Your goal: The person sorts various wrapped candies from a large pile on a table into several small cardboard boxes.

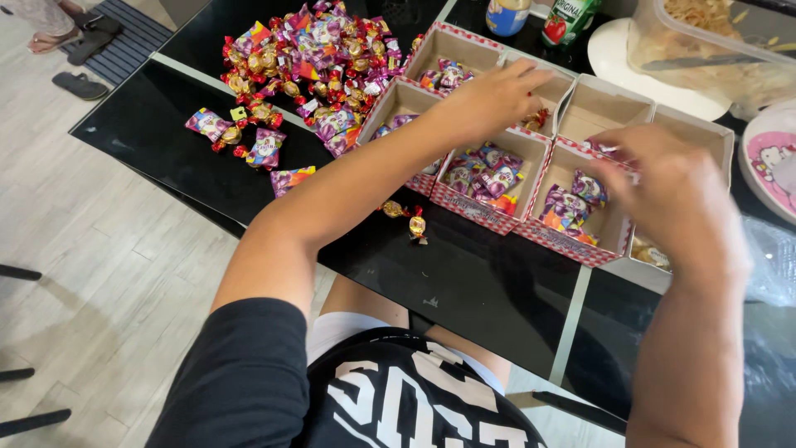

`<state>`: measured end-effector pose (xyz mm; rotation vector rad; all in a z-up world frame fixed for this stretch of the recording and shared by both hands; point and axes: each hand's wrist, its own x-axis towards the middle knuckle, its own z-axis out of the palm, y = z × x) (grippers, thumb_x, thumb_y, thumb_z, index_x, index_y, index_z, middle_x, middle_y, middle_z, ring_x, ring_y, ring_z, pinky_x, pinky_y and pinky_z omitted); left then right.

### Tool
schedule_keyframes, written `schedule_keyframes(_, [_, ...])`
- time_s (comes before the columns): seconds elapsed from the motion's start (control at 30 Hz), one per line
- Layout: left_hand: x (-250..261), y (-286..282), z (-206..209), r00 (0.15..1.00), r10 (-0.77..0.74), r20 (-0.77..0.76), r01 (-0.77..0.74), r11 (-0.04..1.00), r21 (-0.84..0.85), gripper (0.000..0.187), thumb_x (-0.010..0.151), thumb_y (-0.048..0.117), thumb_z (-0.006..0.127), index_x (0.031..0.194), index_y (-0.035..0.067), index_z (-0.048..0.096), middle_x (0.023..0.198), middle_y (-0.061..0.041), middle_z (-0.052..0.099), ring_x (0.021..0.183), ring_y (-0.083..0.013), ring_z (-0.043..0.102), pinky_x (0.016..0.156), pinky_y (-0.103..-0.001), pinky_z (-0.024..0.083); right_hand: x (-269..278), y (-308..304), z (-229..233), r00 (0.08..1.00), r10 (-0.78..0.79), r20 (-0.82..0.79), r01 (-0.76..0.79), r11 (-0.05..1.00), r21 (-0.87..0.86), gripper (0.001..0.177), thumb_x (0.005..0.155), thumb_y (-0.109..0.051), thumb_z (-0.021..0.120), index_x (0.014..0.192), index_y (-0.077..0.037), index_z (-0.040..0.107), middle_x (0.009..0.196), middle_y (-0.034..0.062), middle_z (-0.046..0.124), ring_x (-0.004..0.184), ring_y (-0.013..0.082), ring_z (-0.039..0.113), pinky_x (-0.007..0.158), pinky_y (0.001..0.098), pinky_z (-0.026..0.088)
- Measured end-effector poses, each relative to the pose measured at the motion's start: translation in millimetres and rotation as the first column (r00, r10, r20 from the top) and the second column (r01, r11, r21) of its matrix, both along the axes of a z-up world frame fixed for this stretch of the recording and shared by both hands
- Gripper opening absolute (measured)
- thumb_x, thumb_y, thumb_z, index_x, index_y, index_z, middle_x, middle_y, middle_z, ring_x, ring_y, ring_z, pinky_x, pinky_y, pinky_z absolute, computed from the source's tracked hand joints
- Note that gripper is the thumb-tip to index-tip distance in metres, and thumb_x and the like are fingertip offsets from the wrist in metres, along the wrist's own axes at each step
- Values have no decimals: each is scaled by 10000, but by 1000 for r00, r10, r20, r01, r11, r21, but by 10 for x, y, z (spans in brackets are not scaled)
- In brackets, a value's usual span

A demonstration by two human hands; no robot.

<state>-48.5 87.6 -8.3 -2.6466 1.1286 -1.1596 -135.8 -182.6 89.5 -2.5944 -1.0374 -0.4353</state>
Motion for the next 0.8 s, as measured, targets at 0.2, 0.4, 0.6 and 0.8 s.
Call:
schedule_keyframes(0.2, [-1330, 464, 268, 964, -81, -254, 8, 961, -278, 288, 944, 55, 700, 1231, 54, 693, 1245, -104, 634, 1144, -291, 624, 960, -404, 526, -627, 665, -259, 911, 413, 20, -413, 910, 21, 160, 928, -227, 713, 987, -78, 719, 907, 100, 691, 819, 316, 690, 681, 424, 558])
schedule_keyframes(0.4, [-2440, 812, 231, 893, -125, -433, -83, 898, -431, 176, 955, 139, 730, 1114, 67, 708, 1106, -75, 714, 1032, -270, 694, 897, -380, 571, -749, 1227, -852, 843, 536, -42, -537, 836, -108, 389, 881, -248, 704, 1161, 15, 644, 1090, 155, 643, 979, 313, 637, 844, 421, 526])
schedule_keyframes(0.6, [-2599, 916, -330, 894, 18, -449, -233, 872, -430, 302, 883, 158, 733, 1159, 37, 707, 1250, -111, 696, 1134, -296, 658, 947, -388, 538, -697, 1416, -1200, 847, 529, -57, -532, 845, -61, 352, 868, -192, 701, 1166, -11, 649, 1105, 128, 646, 1025, 300, 637, 912, 404, 527])
schedule_keyframes(0.8, [-2544, 899, -580, 898, 2, -439, -213, 877, -432, 263, 912, 159, 723, 1147, 42, 706, 1287, -100, 674, 1180, -302, 643, 1011, -410, 506, -786, 1537, -1037, 878, 478, 9, -473, 871, -132, 318, 809, -243, 750, 1027, -24, 674, 1030, 113, 669, 955, 304, 641, 852, 425, 518])
